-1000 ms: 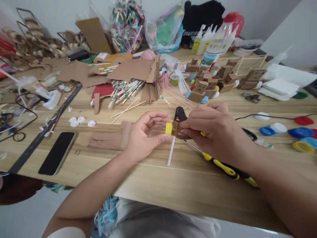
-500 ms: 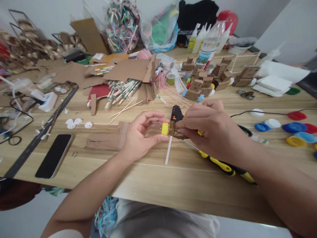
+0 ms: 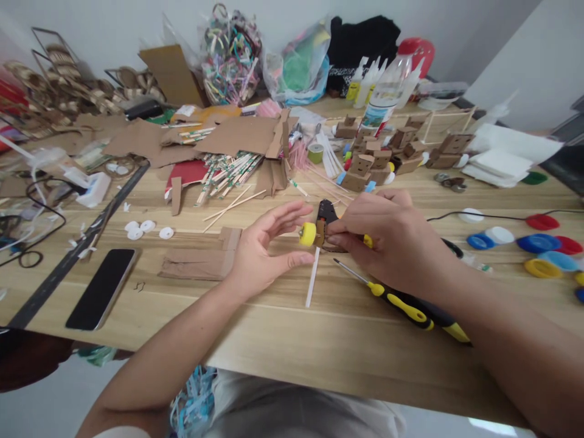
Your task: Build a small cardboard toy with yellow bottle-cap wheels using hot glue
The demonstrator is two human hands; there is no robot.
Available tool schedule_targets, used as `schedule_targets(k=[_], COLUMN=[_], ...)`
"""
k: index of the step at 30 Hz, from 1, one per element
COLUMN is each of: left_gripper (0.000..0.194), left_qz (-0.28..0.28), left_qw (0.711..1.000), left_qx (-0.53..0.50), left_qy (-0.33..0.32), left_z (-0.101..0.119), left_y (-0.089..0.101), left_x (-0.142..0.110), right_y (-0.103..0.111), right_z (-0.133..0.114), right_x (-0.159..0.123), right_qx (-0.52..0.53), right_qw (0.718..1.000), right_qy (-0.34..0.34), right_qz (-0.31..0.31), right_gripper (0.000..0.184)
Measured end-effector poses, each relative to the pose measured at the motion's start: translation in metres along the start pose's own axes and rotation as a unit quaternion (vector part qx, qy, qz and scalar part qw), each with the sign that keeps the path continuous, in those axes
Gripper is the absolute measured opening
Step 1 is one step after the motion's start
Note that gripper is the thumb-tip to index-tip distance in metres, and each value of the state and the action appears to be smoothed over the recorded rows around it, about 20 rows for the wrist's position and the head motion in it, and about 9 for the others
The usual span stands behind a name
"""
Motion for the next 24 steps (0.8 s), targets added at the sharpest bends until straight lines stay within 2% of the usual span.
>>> schedule_targets(k=[2,4,6,9,14,16,18,20,24], left_gripper=[0.074,0.073,0.071,0.065,0.057,0.054,0.049,0.046,0.045], left_qz=[0.013,0.032,0.05,0.077,0.126,0.136,0.142,0.144,0.14], left_qw=[1.0,0.999,0.996,0.987,0.967,0.965,0.965,0.966,0.968], left_qx=[-0.002,-0.025,-0.062,-0.115,-0.165,-0.167,-0.16,-0.154,-0.151], left_qy=[0.005,0.016,0.037,0.084,0.147,0.152,0.152,0.152,0.143], left_z=[-0.003,-0.006,-0.009,-0.01,-0.004,-0.001,0.001,0.002,0.0], left_y=[0.002,0.004,0.006,0.005,-0.001,-0.003,-0.004,-0.004,-0.003], left_x=[0.001,0.001,0.002,0.003,0.002,0.002,0.003,0.003,0.003], right_y=[0.0,0.001,0.003,-0.001,-0.019,-0.021,-0.021,-0.018,-0.013], right_z=[0.002,0.004,0.007,0.01,0.015,0.015,0.014,0.011,0.002], right_x=[0.001,0.005,0.009,0.012,0.01,0.009,0.009,0.009,0.008], right_qx=[0.02,0.081,0.163,0.287,0.463,0.482,0.459,0.397,0.238], right_qw=[1.0,0.996,0.983,0.941,0.839,0.824,0.841,0.883,0.961], right_qy=[-0.006,-0.026,-0.075,-0.17,-0.283,-0.295,-0.286,-0.251,-0.135], right_qz=[0.023,0.0,-0.035,-0.061,-0.039,-0.028,-0.017,-0.004,0.04], right_gripper=[0.027,0.023,0.021,0.017,0.024,0.023,0.022,0.019,0.021])
Point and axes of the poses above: each hand's wrist, its own x-axis towards the middle knuckle, its own y-axis out of the back of the hand, z = x × y, the point moved 1 cm from there along x, towards the middle knuckle
